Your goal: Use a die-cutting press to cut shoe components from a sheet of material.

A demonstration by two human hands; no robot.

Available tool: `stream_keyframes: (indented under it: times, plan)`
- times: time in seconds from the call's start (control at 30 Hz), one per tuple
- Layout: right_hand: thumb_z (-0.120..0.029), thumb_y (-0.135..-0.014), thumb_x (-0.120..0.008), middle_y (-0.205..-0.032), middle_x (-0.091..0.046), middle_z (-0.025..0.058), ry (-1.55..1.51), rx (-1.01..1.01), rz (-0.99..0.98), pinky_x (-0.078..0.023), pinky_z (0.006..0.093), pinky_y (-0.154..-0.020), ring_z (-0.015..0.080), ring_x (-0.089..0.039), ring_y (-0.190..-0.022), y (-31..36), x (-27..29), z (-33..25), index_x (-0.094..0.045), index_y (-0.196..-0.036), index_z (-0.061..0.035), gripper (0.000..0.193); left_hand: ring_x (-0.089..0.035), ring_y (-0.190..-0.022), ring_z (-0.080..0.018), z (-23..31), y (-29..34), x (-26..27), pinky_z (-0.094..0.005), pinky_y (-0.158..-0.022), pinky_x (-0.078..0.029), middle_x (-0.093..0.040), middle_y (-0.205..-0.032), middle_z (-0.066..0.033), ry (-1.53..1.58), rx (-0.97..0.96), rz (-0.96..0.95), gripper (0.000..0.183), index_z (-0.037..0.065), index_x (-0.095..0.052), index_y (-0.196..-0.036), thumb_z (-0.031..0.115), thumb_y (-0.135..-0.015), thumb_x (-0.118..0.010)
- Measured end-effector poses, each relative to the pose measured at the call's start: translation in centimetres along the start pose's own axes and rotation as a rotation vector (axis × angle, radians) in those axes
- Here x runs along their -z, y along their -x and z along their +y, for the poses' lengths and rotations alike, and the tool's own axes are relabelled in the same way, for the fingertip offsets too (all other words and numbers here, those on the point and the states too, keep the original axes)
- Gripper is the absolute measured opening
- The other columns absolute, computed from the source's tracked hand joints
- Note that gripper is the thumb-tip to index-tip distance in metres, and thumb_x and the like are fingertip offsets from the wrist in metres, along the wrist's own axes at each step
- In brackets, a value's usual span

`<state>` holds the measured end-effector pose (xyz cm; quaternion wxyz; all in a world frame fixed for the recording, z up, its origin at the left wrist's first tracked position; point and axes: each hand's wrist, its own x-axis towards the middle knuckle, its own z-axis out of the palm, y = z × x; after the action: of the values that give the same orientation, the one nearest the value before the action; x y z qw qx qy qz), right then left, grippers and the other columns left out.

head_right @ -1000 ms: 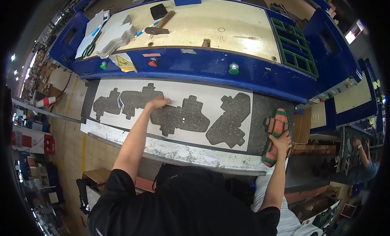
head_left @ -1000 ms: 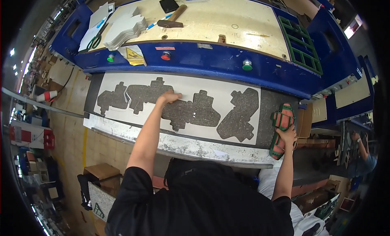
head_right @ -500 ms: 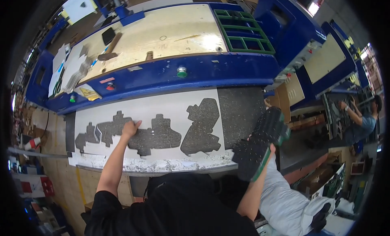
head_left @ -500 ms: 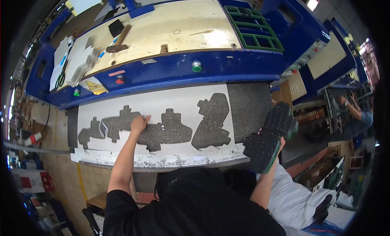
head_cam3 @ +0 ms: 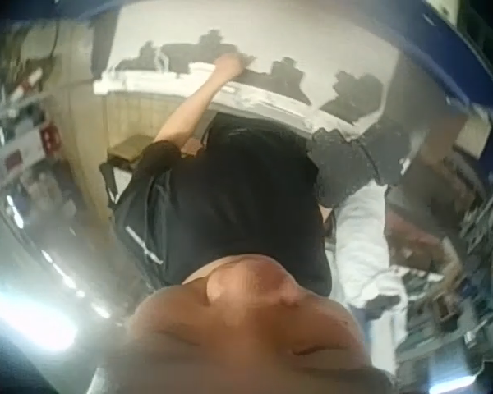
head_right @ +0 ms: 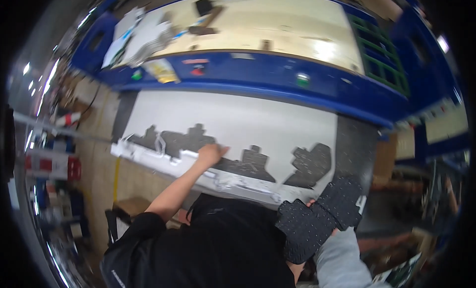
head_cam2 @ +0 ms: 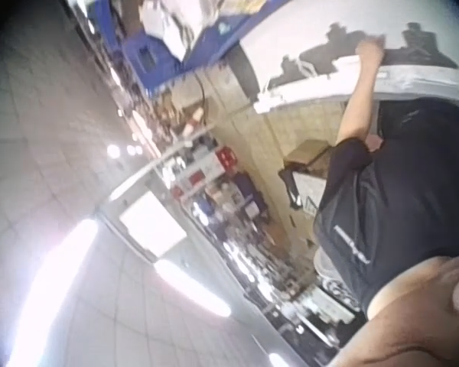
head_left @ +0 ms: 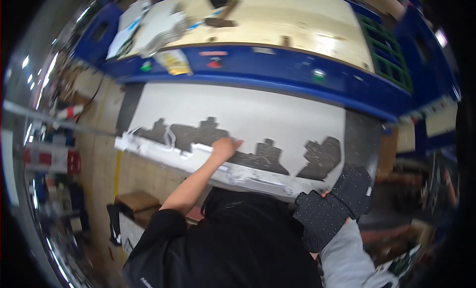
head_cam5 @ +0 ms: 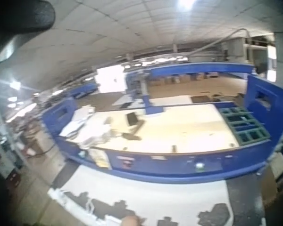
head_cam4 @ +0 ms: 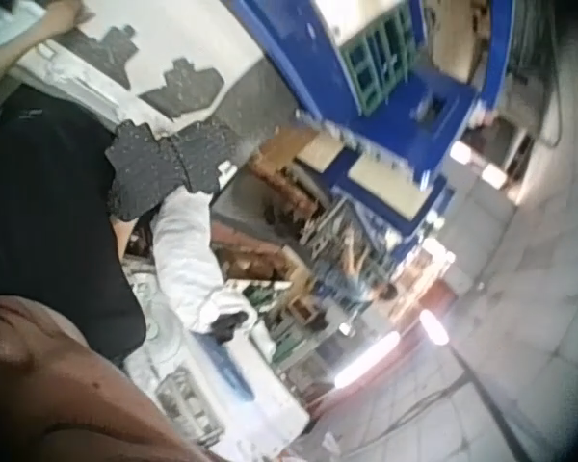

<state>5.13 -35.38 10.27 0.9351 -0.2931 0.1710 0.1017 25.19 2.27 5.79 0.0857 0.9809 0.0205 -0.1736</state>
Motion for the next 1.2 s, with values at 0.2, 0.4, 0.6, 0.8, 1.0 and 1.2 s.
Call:
stream_keyframes:
  times: [0.2,0.4,0.6,0.8,1.0,1.2]
  plan:
    - [-0.028,-0.058,-0.076,-0.113,-0.061,0.0102,0.35,-0.022,-0.151,-0.047,0.0349,-0.091,0.0229,-0.059,-0.102,-5.5,-6.9,0.3,-0.048,-0.132,0.0009,0.084,-0.067,-0.089,-0.0364,-6.3,-1.0,7.6,-0.0462,-0.075,-0.054,-0.069,-0.09,-0.0199,0.182,0.034,0.024,0.054,0.003,-0.07,-0.083,0.054,-0.089,-0.054]
    - [-0.013,-0.045,-0.076,-0.116,-0.057,0.008,0.977,0.029,-0.49,-0.038,0.033,-0.102,0.0222,-0.053,-0.113,-15.0,-22.7,5.4,-0.045,-0.136,0.0013,0.097,-0.064,-0.084,-0.0375,-29.5,-1.3,12.9,-0.047,-0.074,-0.051,-0.066,-0.088,-0.019,0.293,0.27,0.642,0.032,0.003,-0.066,-0.088,0.034,-0.089,-0.059]
    - [-0.036,-0.045,-0.082,-0.112,-0.057,0.0186,1.959,0.356,-0.721,-0.039,0.0423,-0.097,0.035,-0.053,-0.11,-27.8,-40.0,24.6,-0.056,-0.131,-0.0089,0.093,-0.064,-0.08,-0.0359,-51.2,-0.2,14.0,-0.041,-0.069,-0.05,-0.065,-0.085,-0.0197,0.574,0.324,0.878,0.015,0.0,-0.064,-0.09,0.013,-0.09,-0.056]
    - [-0.037,-0.048,-0.082,-0.128,-0.045,0.0244,2.119,0.262,-0.793,-0.033,0.0477,-0.104,0.0404,-0.043,-0.122,-38.2,-49.9,42.5,-0.045,-0.141,-0.0177,0.102,-0.062,-0.105,-0.0337,-59.0,-3.8,16.6,-0.045,-0.095,-0.048,-0.063,-0.108,-0.0177,0.681,0.066,0.52,0.028,0.005,-0.066,-0.106,0.012,-0.08,-0.07]
    - [-0.03,-0.061,-0.083,-0.143,-0.032,0.0255,1.873,0.571,-0.742,-0.026,0.0495,-0.112,0.0411,-0.032,-0.134,-40.0,-49.4,44.8,-0.04,-0.143,-0.0155,0.094,-0.013,-0.145,-0.0421,-61.1,-9.5,16.5,-0.0595,-0.115,-0.01,-0.027,-0.154,-0.02,0.372,-0.066,0.207,0.072,0.016,-0.052,-0.137,0.027,-0.071,-0.08]
    - [-0.044,-0.051,-0.09,-0.141,-0.035,0.0238,1.82,0.419,-0.249,-0.03,0.0503,-0.106,0.0429,-0.036,-0.129,-35.9,-41.5,39.7,-0.039,-0.143,-0.0126,0.111,-0.008,-0.147,-0.0387,-61.0,-11.1,12.4,-0.0562,-0.116,-0.003,-0.02,-0.158,-0.0174,0.475,-0.037,0.31,0.082,0.021,-0.05,-0.139,0.039,-0.067,-0.083]
